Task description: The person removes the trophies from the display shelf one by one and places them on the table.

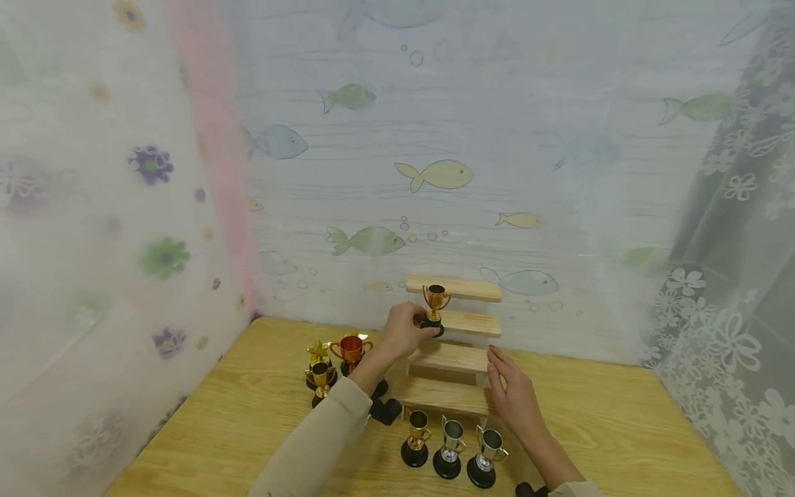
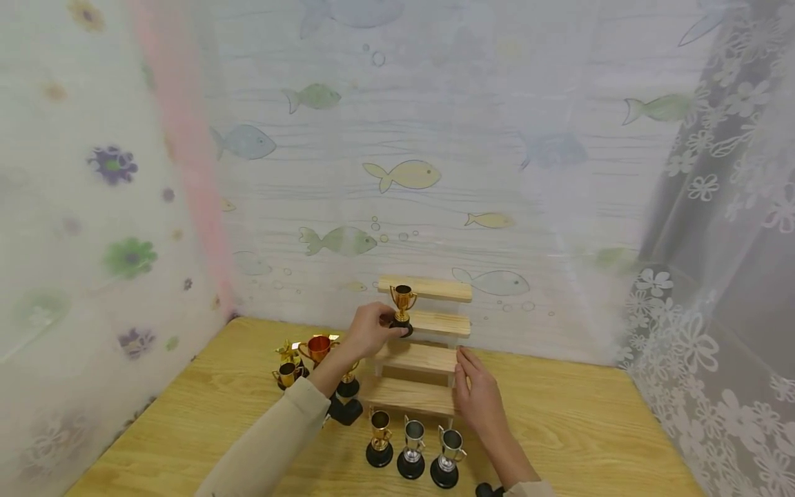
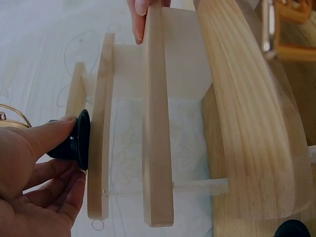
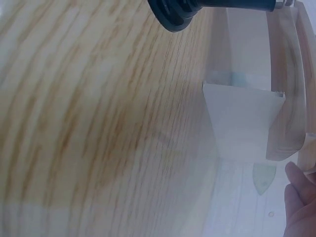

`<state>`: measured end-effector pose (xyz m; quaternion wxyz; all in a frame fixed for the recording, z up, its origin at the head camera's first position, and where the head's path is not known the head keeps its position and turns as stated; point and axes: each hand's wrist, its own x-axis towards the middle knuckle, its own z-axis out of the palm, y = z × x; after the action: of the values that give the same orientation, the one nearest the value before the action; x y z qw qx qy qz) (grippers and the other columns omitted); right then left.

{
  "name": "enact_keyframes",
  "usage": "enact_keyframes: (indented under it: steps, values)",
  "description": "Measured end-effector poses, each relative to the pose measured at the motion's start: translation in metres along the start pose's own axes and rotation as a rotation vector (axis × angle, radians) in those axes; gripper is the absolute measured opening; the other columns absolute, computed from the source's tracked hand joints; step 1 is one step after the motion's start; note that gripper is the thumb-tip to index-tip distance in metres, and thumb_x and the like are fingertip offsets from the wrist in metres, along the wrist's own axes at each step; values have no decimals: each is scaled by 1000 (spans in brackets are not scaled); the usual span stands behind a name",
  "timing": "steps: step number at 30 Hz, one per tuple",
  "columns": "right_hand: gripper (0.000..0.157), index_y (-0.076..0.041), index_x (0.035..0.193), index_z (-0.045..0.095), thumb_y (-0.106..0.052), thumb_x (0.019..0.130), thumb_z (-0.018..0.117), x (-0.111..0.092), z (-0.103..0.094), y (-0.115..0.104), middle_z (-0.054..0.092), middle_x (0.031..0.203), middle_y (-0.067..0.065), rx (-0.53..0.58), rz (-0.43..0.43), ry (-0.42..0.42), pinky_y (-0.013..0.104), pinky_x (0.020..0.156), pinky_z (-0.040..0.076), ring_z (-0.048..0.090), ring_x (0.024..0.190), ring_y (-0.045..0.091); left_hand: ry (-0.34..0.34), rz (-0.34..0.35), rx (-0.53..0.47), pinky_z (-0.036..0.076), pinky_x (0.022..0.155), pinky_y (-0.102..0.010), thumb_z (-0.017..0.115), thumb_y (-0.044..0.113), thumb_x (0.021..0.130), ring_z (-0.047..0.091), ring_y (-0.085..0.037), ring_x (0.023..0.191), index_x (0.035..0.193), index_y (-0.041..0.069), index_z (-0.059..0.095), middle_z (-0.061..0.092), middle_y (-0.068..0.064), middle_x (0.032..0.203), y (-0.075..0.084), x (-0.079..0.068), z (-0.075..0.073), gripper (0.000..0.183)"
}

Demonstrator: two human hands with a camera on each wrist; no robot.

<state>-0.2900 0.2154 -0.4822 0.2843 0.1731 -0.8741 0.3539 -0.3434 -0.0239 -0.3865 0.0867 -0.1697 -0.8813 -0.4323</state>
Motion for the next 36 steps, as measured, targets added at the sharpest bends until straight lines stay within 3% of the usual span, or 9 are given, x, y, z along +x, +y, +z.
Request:
enact_keyframes:
  steps: [3,9,24,28,31,36]
  values:
    - [36,13,136,58,-9,108,52,0,0,1,54,145,26,0,2,-2,59,102,45,53,132,46,4,3,-2,53,93,-46,78,18,93,62,-31,108,122,-5,68,66,-16,117,1,-4,0,39]
    - [37,13,136,58,-10,108,51,0,0,2,55,145,25,-8,2,-3,58,103,45,53,132,45,19,42,11,53,91,-48,79,17,91,63,-33,106,119,-5,70,68,-17,114,0,-15,-2,36]
    - [36,13,136,58,-9,107,52,0,1,2,55,144,26,-8,-17,8,59,102,46,54,131,46,1,109,0,54,84,-43,80,14,90,64,-28,100,116,3,74,70,-11,110,-12,-42,-5,29]
    - [36,13,135,58,-9,107,52,0,2,3,56,144,26,-13,-22,13,59,101,46,54,130,46,5,144,23,54,76,-39,80,13,90,63,-25,91,100,4,74,69,-9,97,-17,-49,-5,15]
    - [36,13,135,58,-8,107,52,0,1,2,56,143,27,-14,-25,16,59,101,46,54,130,46,-5,133,19,53,73,-37,80,13,90,63,-23,88,94,7,73,68,-7,94,-21,-53,-5,10]
    - [36,14,134,58,-8,107,52,0,1,1,56,142,28,-12,-28,20,60,100,46,54,129,47,-13,104,6,53,75,-38,81,14,89,63,-23,89,101,5,76,69,-8,98,-27,-59,-4,16]
